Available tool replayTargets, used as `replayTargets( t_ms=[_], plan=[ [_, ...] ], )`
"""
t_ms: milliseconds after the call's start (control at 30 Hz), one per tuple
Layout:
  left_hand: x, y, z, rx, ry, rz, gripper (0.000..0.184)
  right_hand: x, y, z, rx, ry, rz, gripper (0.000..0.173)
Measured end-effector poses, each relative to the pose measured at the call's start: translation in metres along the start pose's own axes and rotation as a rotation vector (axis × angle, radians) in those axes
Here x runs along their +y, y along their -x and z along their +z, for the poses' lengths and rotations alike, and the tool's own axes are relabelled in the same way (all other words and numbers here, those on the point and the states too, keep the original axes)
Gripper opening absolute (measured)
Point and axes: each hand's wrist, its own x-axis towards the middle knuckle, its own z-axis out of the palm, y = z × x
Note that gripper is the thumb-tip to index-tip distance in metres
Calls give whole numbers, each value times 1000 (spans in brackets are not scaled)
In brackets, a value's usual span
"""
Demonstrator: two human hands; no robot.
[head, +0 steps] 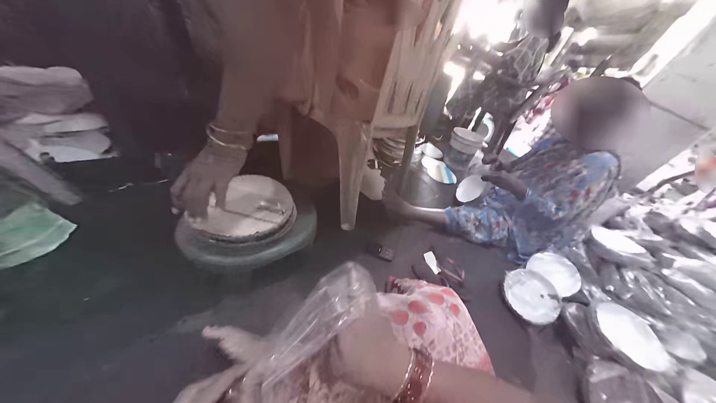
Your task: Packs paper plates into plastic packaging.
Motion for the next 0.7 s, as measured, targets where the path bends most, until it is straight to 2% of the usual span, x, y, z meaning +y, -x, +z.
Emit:
replayTargets(
  t_ms=[33,67,133,167,200,267,300,333,367,433,467,500,533,567,600,633,700],
  plan=[
    [0,2,1,-3,-11,37,21,10,5,35,352,-9,-61,28],
    [-3,2,4,21,-26,108,21,7,4,3,84,16,-33,25],
    [-9,1,8,-4,-36,231,20,13,-3,-23,-96,95,-106,17],
    [-8,0,7,-49,-64,265,19,11,-6,-33,-272,74,-52,19],
    [-5,1,7,-113,-83,279,19,6,-12,-45,-521,-8,59,23],
    [8,1,5,-283,-58,222,21,0,-26,-53,-865,-137,218,27],
    [21,-1,4,-356,-26,163,22,-2,-33,-54,-957,-203,272,28],
    [35,-4,2,-420,7,111,23,0,-38,-53,-969,-307,322,30],
    [43,-6,1,-434,27,95,24,6,-40,-52,-893,-460,387,31],
    [44,-4,3,-389,37,113,24,20,-35,-34,-481,-875,540,33],
    [37,-2,7,-341,20,154,25,26,-35,-27,-255,-1001,598,43],
    [30,2,9,-302,18,186,24,34,-36,-26,-125,-989,580,58],
    [20,5,11,-291,-1,220,22,43,-33,-22,-61,-830,482,68],
    [15,4,14,-281,5,242,20,53,-31,-20,-86,-563,356,71],
    [14,3,15,-282,9,249,20,58,-28,-21,-193,-298,225,67],
    [14,2,15,-298,4,255,22,60,-30,-28,-421,-140,137,62],
    [13,0,16,-360,-31,249,23,60,-50,-42,-963,-69,74,50]
  ],
)
